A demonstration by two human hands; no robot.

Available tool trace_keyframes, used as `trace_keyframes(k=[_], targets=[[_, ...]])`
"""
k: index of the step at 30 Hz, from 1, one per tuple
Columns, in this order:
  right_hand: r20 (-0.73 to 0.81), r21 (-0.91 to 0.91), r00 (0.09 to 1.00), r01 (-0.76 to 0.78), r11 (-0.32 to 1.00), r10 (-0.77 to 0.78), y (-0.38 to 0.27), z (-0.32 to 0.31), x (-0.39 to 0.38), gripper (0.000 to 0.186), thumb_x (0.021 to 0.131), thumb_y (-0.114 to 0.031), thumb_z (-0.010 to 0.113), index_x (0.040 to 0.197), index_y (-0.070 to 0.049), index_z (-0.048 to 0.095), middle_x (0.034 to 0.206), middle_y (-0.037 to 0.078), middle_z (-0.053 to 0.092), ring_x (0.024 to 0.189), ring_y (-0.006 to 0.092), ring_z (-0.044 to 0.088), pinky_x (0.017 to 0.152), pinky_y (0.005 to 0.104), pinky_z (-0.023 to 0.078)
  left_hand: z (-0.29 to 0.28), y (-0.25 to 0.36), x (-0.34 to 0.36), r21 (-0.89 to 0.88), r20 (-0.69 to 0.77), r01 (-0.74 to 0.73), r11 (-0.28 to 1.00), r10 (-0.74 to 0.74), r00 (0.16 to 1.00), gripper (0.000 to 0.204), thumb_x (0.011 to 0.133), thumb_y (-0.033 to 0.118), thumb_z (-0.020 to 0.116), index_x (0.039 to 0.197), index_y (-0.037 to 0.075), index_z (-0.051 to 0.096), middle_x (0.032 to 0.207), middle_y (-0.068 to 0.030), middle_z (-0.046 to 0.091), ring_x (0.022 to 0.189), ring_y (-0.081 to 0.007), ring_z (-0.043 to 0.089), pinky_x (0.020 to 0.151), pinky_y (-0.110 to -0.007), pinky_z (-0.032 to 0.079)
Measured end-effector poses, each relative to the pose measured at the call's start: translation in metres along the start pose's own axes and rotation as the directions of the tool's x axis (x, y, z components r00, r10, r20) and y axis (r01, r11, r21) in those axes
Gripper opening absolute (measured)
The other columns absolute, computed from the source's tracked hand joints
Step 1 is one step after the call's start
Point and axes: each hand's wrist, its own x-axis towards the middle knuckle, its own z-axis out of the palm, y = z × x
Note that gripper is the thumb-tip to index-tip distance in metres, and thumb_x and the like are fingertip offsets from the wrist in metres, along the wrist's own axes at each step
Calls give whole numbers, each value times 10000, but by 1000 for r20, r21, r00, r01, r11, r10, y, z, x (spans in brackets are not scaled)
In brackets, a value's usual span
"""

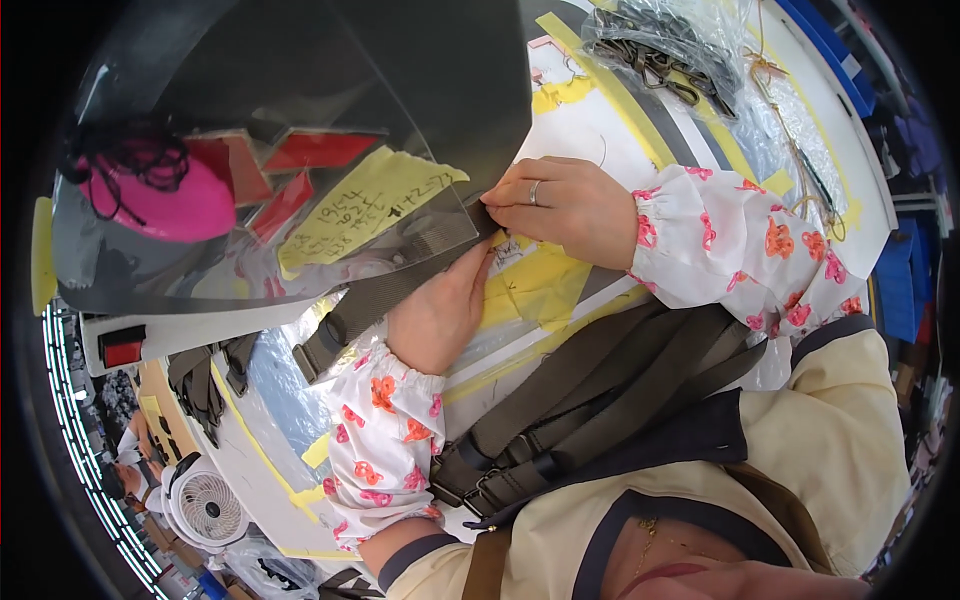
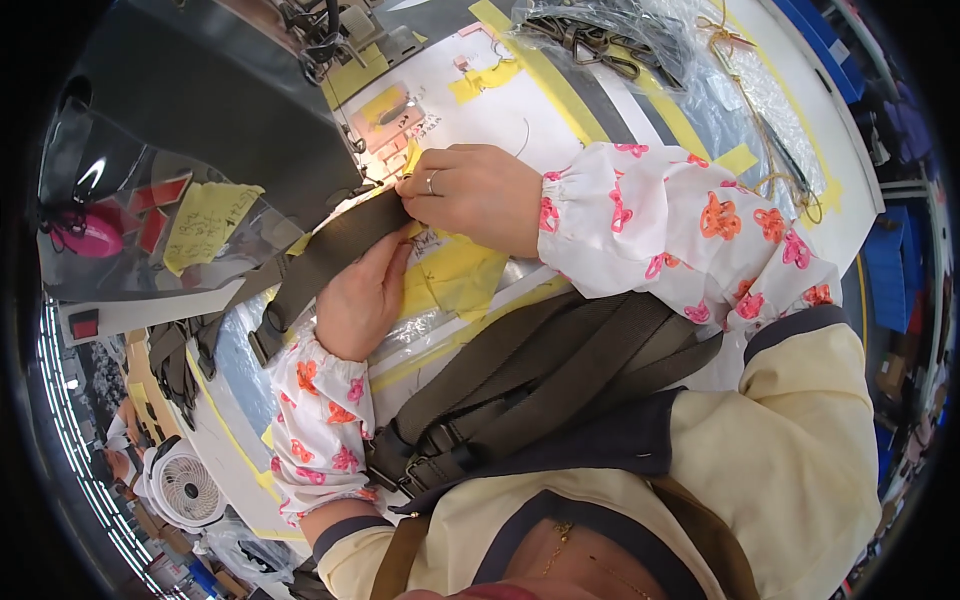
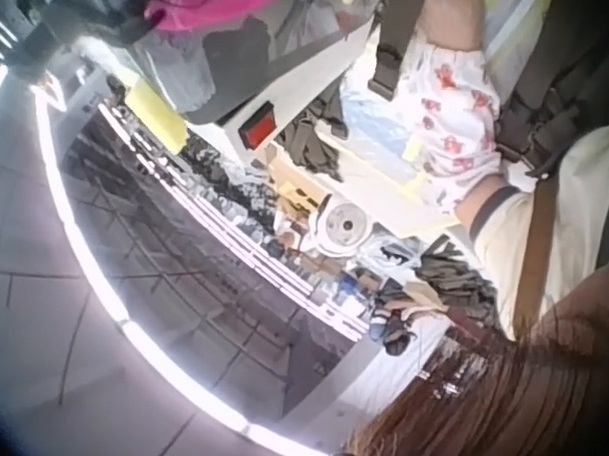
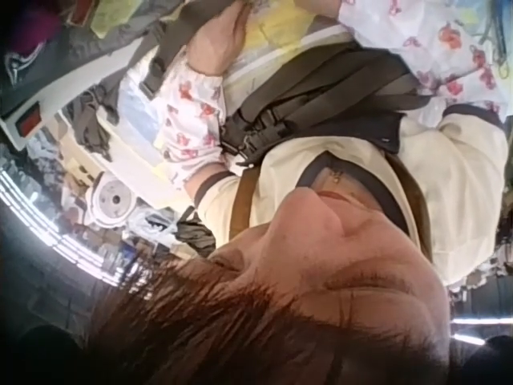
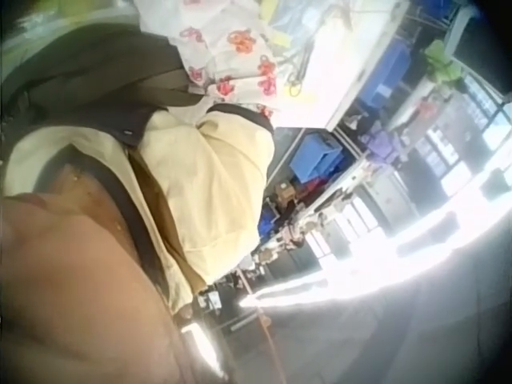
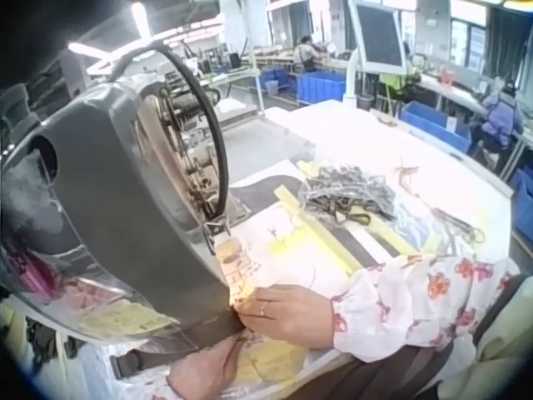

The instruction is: Sewing green fabric straps using an industrial sewing machine in a workshop setting.

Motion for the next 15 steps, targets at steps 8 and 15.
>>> trace_keyframes(k=[8, 15], targets=[[163, -296, 987, 44, 954, 5, -14, -3, 5, 267, 649, -106, 596, 897, -13, 629, 973, 43, 604, 932, 170, 548, 752, 283, 467, 5, -7, -6, 459, -489, -400, 793, 602, 631, 276, 689, 40, 615, 962, 18, 648, 1070, -61, 622, 844, -227, 612, 667, -306, 487], [63, -286, 998, -9, 958, 28, -10, -1, 1, 209, 659, -105, 599, 857, -43, 628, 952, 19, 592, 936, 173, 536, 808, 315, 424, 0, -31, 19, 373, -366, -484, 791, 605, 707, 288, 643, 4, 628, 927, 38, 668, 1013, -40, 646, 819, -210, 594, 692, -306, 506]])
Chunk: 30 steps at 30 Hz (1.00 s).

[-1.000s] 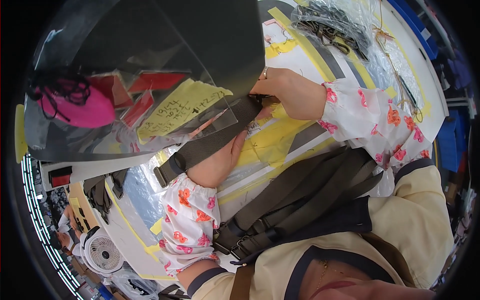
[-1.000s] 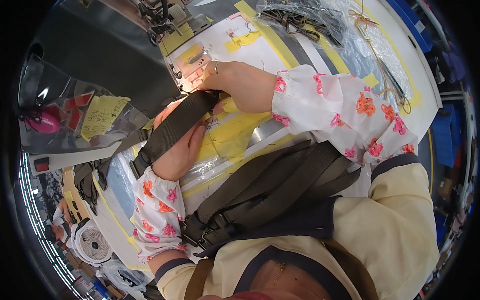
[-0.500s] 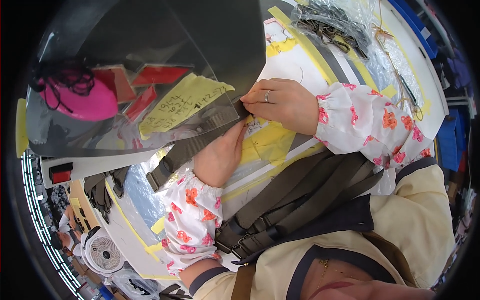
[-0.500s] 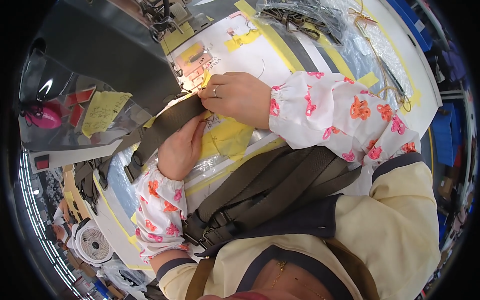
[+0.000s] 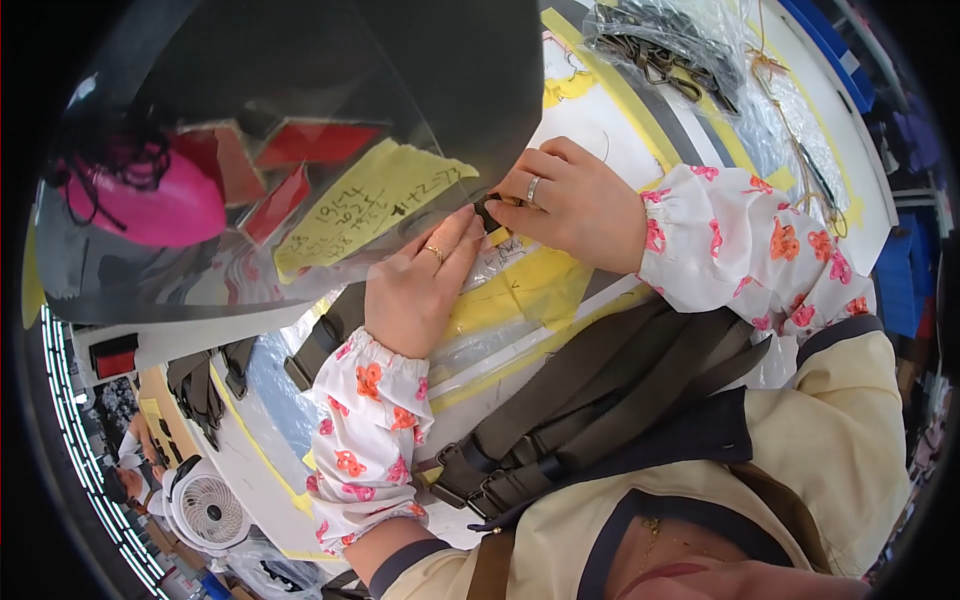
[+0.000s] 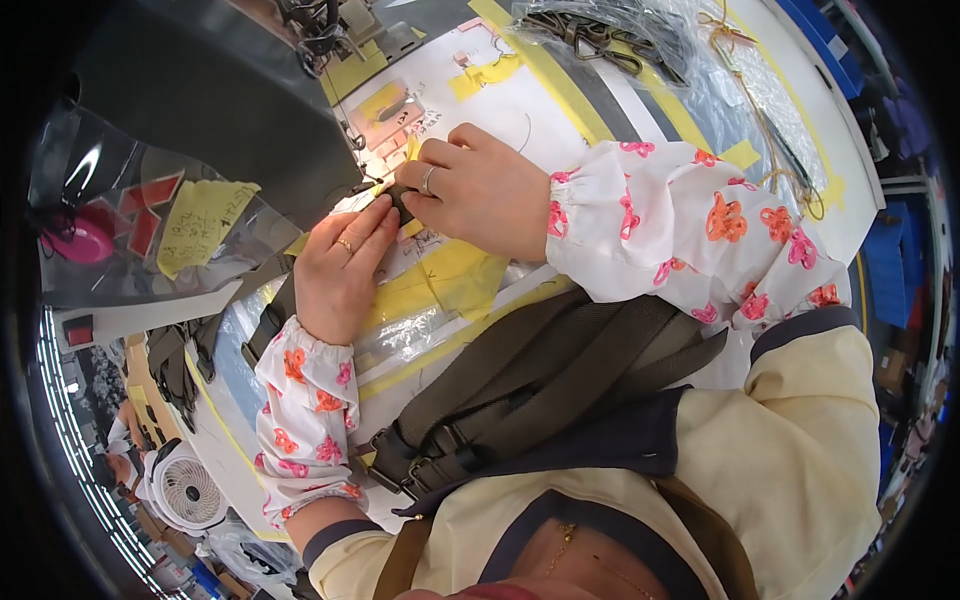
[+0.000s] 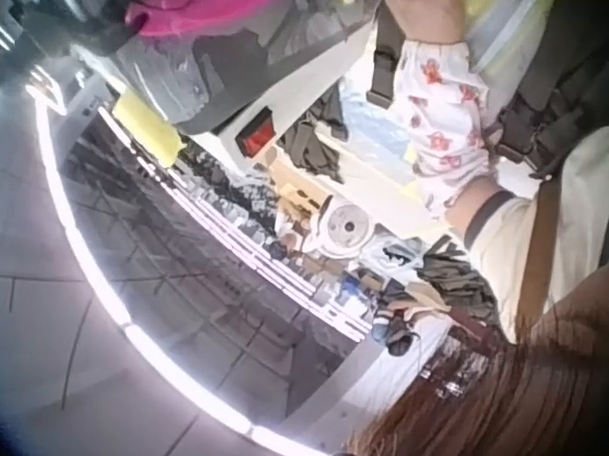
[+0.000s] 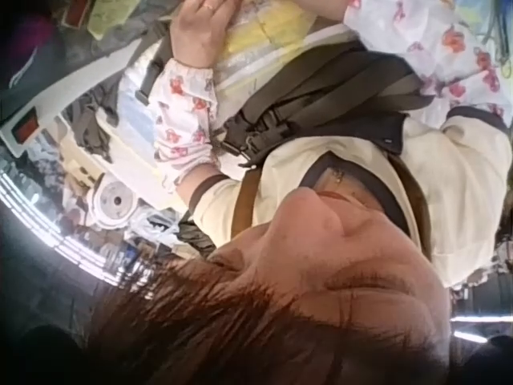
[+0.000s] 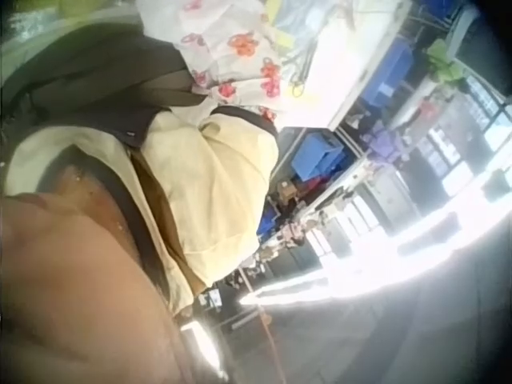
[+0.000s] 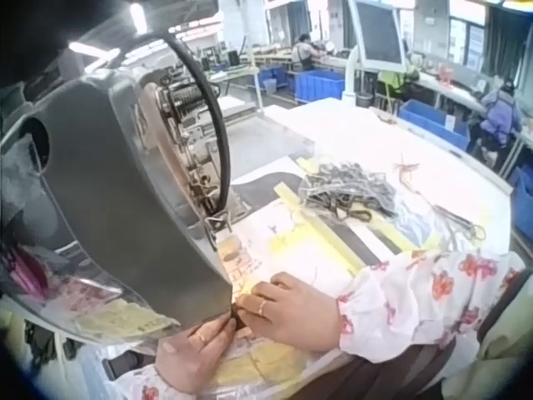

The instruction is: Sewing green fabric straps using an industrial sewing machine in a workshop setting.

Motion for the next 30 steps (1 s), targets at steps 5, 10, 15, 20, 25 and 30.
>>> trace_keyframes(k=[5, 10, 15, 20, 25, 30], targets=[[-17, -7, 1000, 5, 1000, -5, -1, -1, 4, 178, 665, -95, 599, 835, -51, 630, 945, 10, 596, 942, 164, 537, 841, 320, 407, -2, 10, 1, -41, -22, 98, 994, -99, 995, 324, 653, -4, 629, 970, 58, 659, 1042, -42, 637, 825, -212, 591, 713, -303, 496], [29, 9, 999, -15, 1000, 15, -1, -5, 7, 186, 646, -92, 608, 828, -60, 637, 938, -12, 598, 961, 163, 535, 896, 367, 372, -1, 12, -2, -122, 5, 217, 968, -218, 976, 284, 707, -16, 625, 982, 51, 641, 1060, -69, 608, 914, -244, 568, 796, -343, 468], [18, -54, 1000, -20, 998, 21, -3, -5, 7, 80, 694, -146, 599, 757, -131, 647, 824, -46, 572, 865, 130, 527, 927, 382, 364, 2, 22, -3, -123, -8, 316, 941, -320, 948, 283, 713, -41, 609, 979, 49, 640, 1073, -118, 588, 944, -286, 563, 822, -358, 463], [48, -6, 998, -38, 999, 38, -2, -7, 10, 174, 634, -84, 618, 804, -65, 650, 919, -18, 594, 999, 172, 516, 950, 413, 328, -3, 18, 0, -172, 42, 375, 911, -374, 927, 258, 734, -37, 597, 975, 44, 642, 1070, -123, 604, 923, -313, 581, 807, -353, 476], [46, 25, 998, -42, 999, 41, -2, -8, 9, 187, 635, -82, 618, 818, -62, 652, 905, -23, 595, 991, 165, 516, 990, 433, 301, -2, 16, 1, -160, 30, 348, 924, -348, 937, 260, 733, -31, 599, 975, 54, 644, 1062, -108, 613, 936, -313, 583, 815, -359, 472], [59, 2, 998, -36, 999, 36, 0, -7, 9, 177, 641, -85, 619, 813, -62, 652, 890, -23, 597, 987, 157, 516, 993, 441, 298, 1, 14, -1, -195, 32, 383, 903, -384, 923, 252, 741, -21, 600, 975, 61, 645, 1048, -103, 617, 933, -313, 581, 831, -359, 463]])
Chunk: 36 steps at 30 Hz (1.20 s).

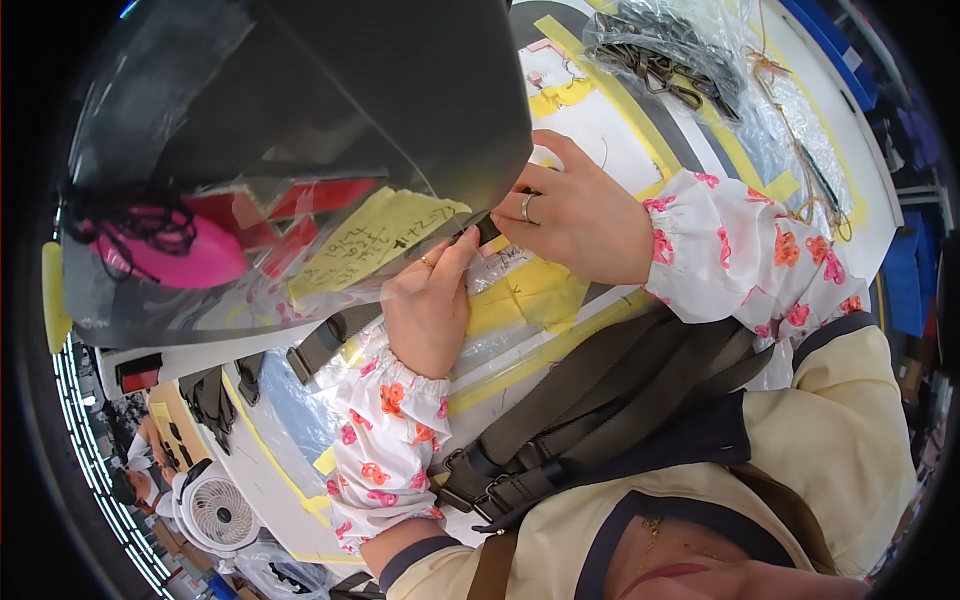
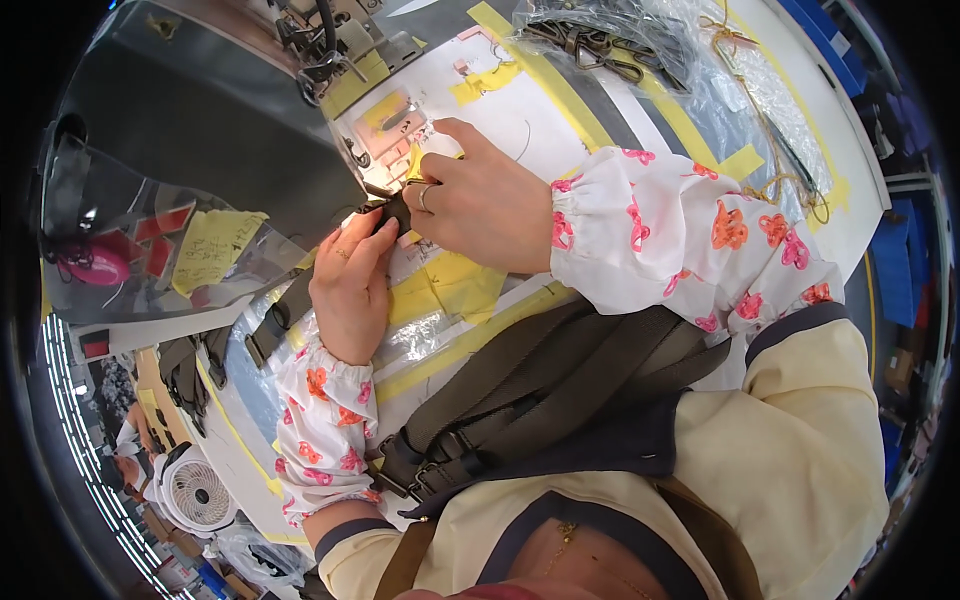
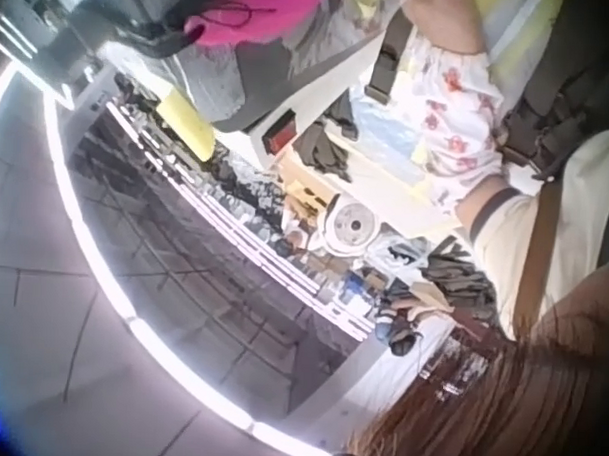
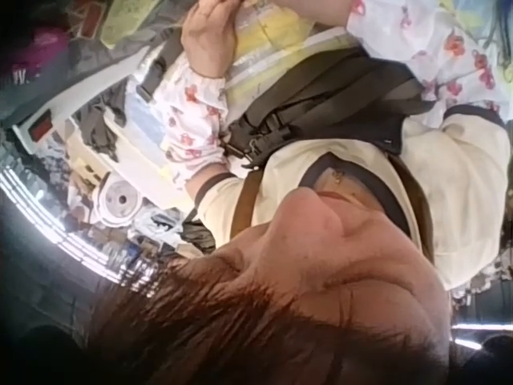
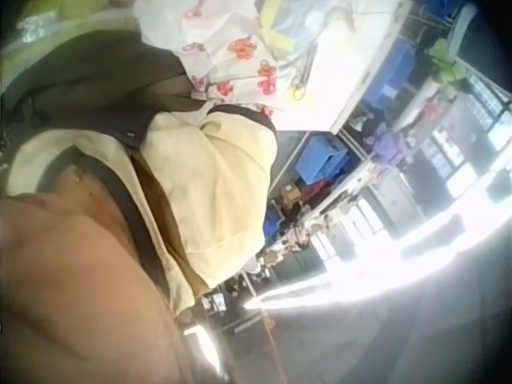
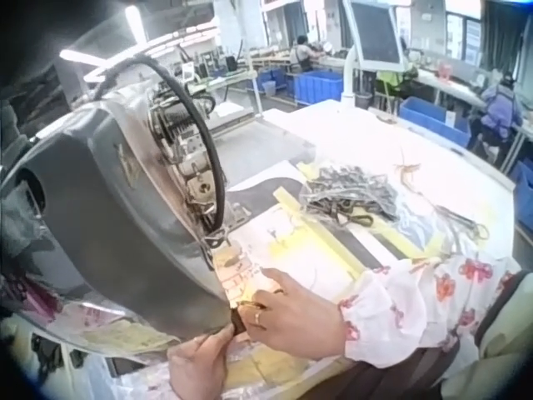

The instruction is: Sewing green fabric straps using an industrial sewing machine in a workshop setting.

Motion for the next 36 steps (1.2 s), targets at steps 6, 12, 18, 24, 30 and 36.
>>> trace_keyframes(k=[6, 12, 18, 24, 30, 36], targets=[[29, -71, 1000, 13, 997, -11, 1, 1, 2, 136, 671, -111, 604, 795, -112, 658, 824, -39, 587, 923, 148, 524, 1020, 458, 280, 0, -6, 1, 5, 7, -29, 1000, 29, 1000, 211, 773, -6, 593, 970, 54, 639, 1005, -115, 623, 868, -301, 598, 761, -333, 482], [35, -171, 999, 25, 985, -20, 7, 2, 9, 86, 718, -135, 575, 754, -145, 653, 791, -51, 572, 855, 136, 531, 1032, 473, 275, 8, -24, -1, 52, -6, -2, 999, 2, 1000, 161, 811, 20, 581, 956, 54, 640, 842, -141, 632, 728, -277, 624, 647, -306, 484], [40, -165, 999, -12, 986, 18, 14, 8, 13, 94, 730, -128, 560, 775, -126, 642, 764, -46, 573, 866, 131, 534, 1037, 477, 267, 16, -38, 1, 94, -26, 14, 995, -12, 1000, 166, 830, 49, 565, 974, 60, 646, 772, -148, 630, 666, -262, 629, 584, -290, 476], [58, -171, 998, -15, 985, 26, 16, 9, 15, 111, 740, -133, 554, 808, -124, 641, 843, -56, 590, 895, 130, 530, 1040, 481, 257, 10, -35, 5, 176, 60, 155, 972, -168, 984, 155, 840, 102, 571, 964, 81, 660, 718, -145, 624, 606, -276, 619, 547, -294, 472], [32, -131, 999, -22, 991, 27, 13, 8, 13, 152, 761, -141, 540, 880, -127, 633, 944, -55, 575, 929, 126, 522, 1033, 481, 254, 16, -45, -5, 187, -89, -55, 981, 72, 993, 193, 865, 133, 536, 1021, 116, 647, 822, -158, 629, 694, -310, 623, 594, -345, 494], [157, -165, 988, 14, 986, 12, 7, -4, 7, 186, 764, -152, 543, 925, -105, 623, 970, -24, 573, 957, 150, 523, 1022, 460, 269, 1, -20, 1, 89, 214, 148, 985, -164, 963, 220, 841, 107, 553, 1043, 132, 636, 882, -141, 637, 718, -323, 621, 621, -356, 501]])
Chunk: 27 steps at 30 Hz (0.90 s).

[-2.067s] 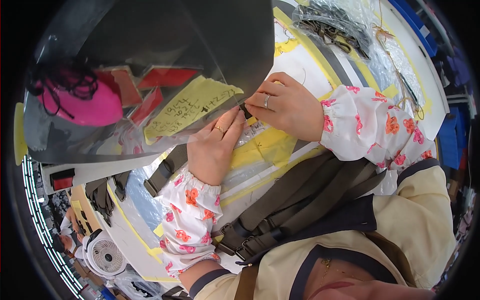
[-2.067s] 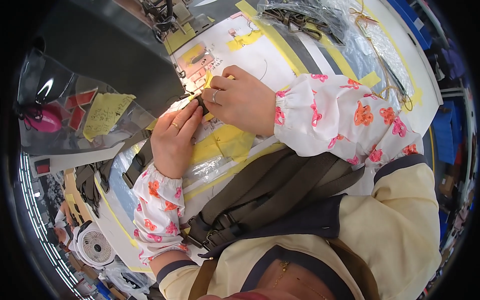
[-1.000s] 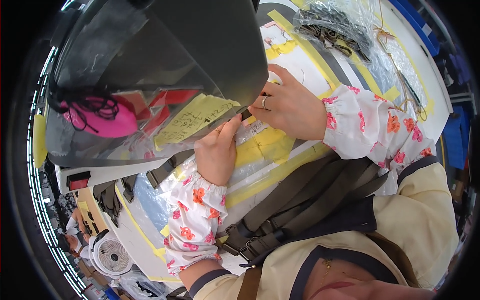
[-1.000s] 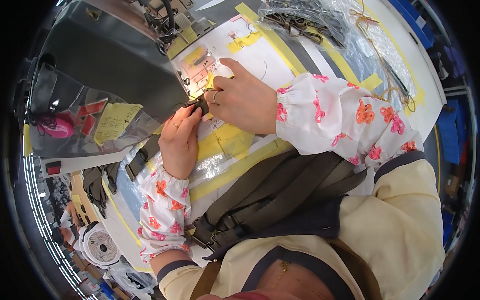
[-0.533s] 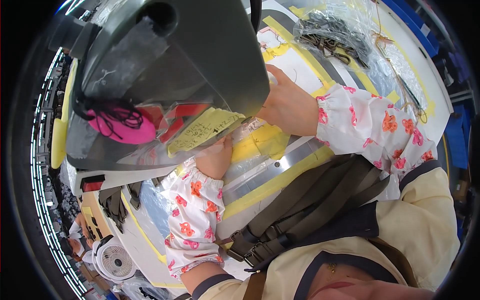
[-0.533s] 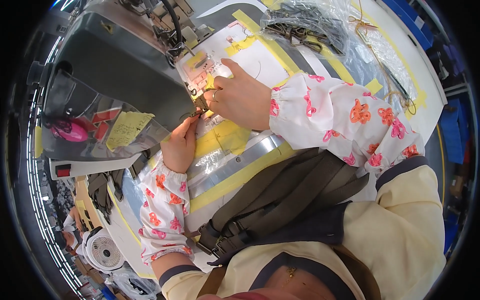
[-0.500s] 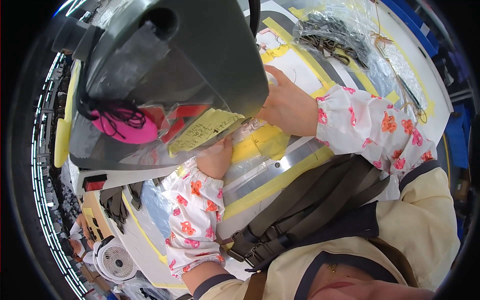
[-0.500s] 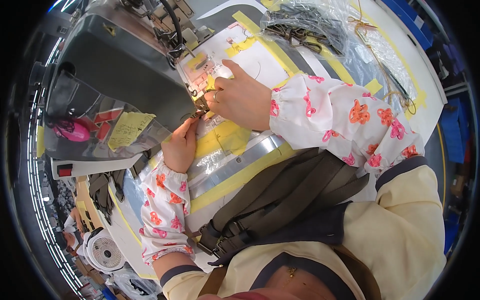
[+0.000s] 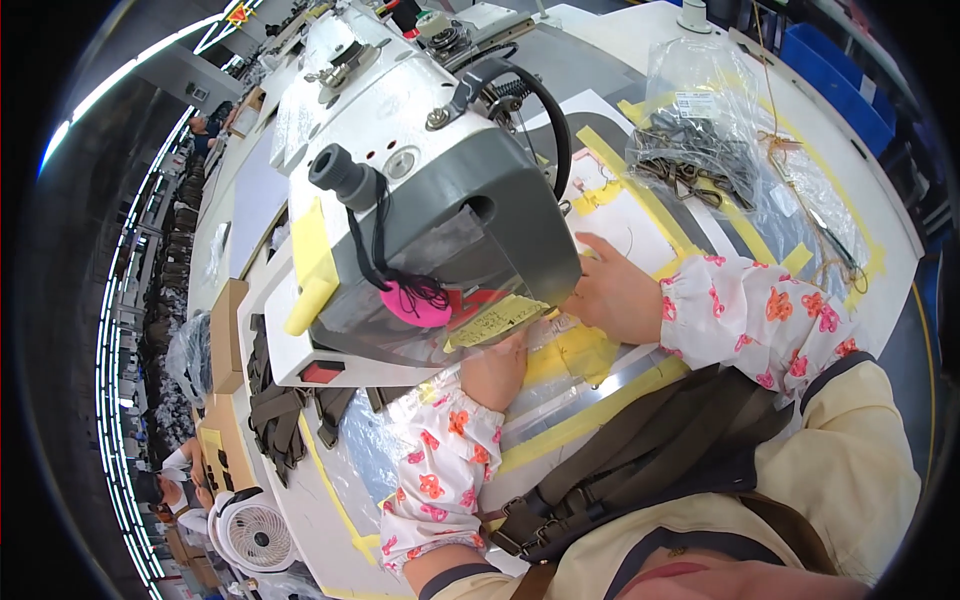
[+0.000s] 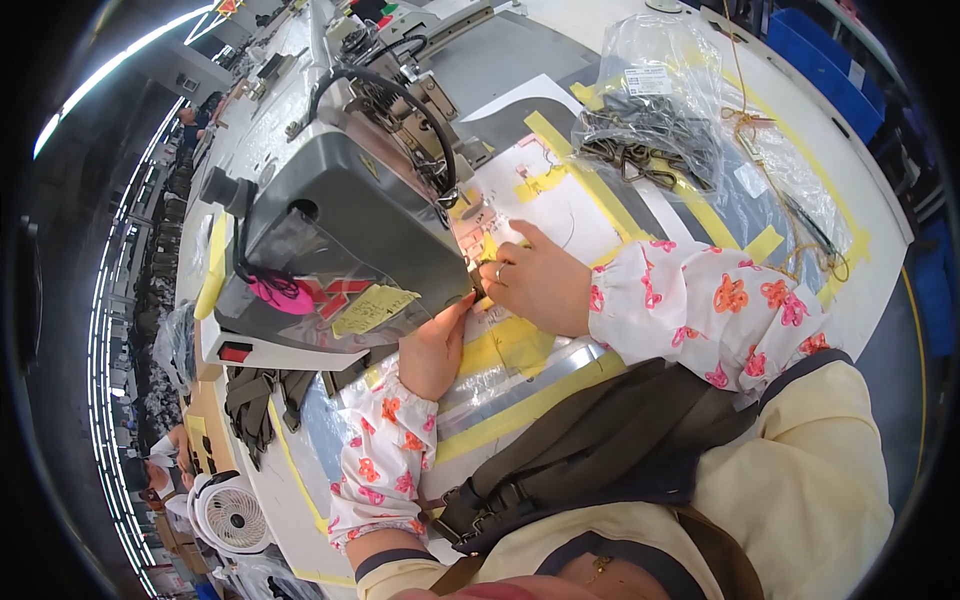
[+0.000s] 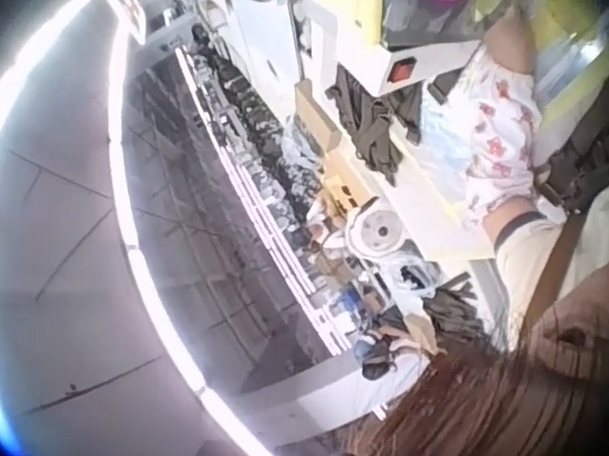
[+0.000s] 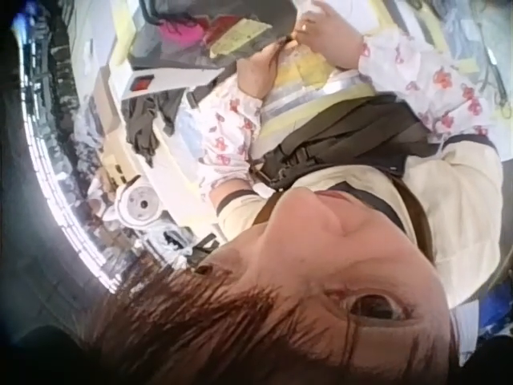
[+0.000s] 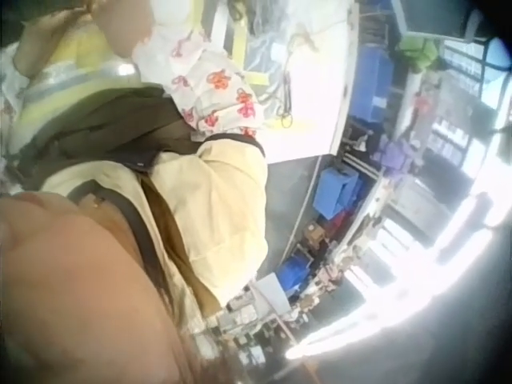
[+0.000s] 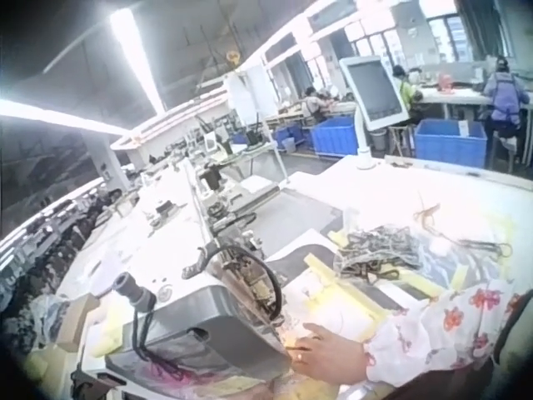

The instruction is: Sewing green fabric straps using an industrial sewing machine in a workshop setting.

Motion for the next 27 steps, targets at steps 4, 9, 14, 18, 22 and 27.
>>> trace_keyframes(k=[4, 9, 14, 18, 22, 27], targets=[[-153, 65, 987, 61, 996, -51, -8, 8, -6, 166, 745, -146, 556, 876, -95, 644, 917, -2, 589, 932, 152, 532, 1015, 426, 287, -4, 10, -5, 140, -230, -346, 928, 371, 900, 244, 731, 25, 616, 969, 75, 629, 1042, -56, 624, 821, -276, 621, 627, -349, 511], [-134, 57, 988, 80, 995, -72, -9, 5, -8, 144, 720, -142, 567, 817, -96, 663, 855, -11, 599, 911, 147, 534, 1009, 428, 300, -15, 12, 2, 232, -107, -509, 829, 542, 833, 138, 717, 39, 621, 849, 76, 607, 1034, -33, 621, 930, -231, 603, 661, -324, 523], [-181, 45, 981, 75, 996, -66, -10, 8, -4, 126, 702, -131, 575, 785, -93, 662, 809, -30, 594, 888, 140, 530, 1022, 464, 291, -11, 6, 1, 196, -125, -455, 869, 482, 867, 133, 710, 41, 625, 836, 78, 609, 1035, -29, 624, 957, -223, 602, 682, -312, 527], [-140, 46, 988, 68, 997, -61, -7, 2, -4, 116, 691, -128, 579, 764, -105, 666, 791, -33, 591, 871, 140, 535, 1027, 480, 288, -7, 4, 4, 111, -154, -434, 894, 447, 881, 146, 709, 16, 620, 849, 59, 624, 984, -41, 638, 939, -235, 613, 701, -321, 527], [-110, 22, 993, 46, 999, -43, -8, -3, -1, 104, 687, -134, 577, 728, -135, 673, 787, -46, 594, 848, 142, 543, 1030, 488, 287, -6, 2, 1, 61, -185, -434, 899, 438, 880, 151, 710, 11, 619, 853, 60, 629, 983, -44, 640, 941, -238, 614, 706, -323, 528], [-93, 52, 995, 27, 998, -22, -6, 0, -3, 109, 698, -141, 572, 731, -141, 676, 832, -64, 616, 856, 135, 548, 1035, 489, 280, -4, 2, 3, 1, -223, -379, 925, 370, 902, 186, 734, 9, 623, 907, 71, 653, 984, -35, 650, 849, -248, 638, 710, -310, 526]])
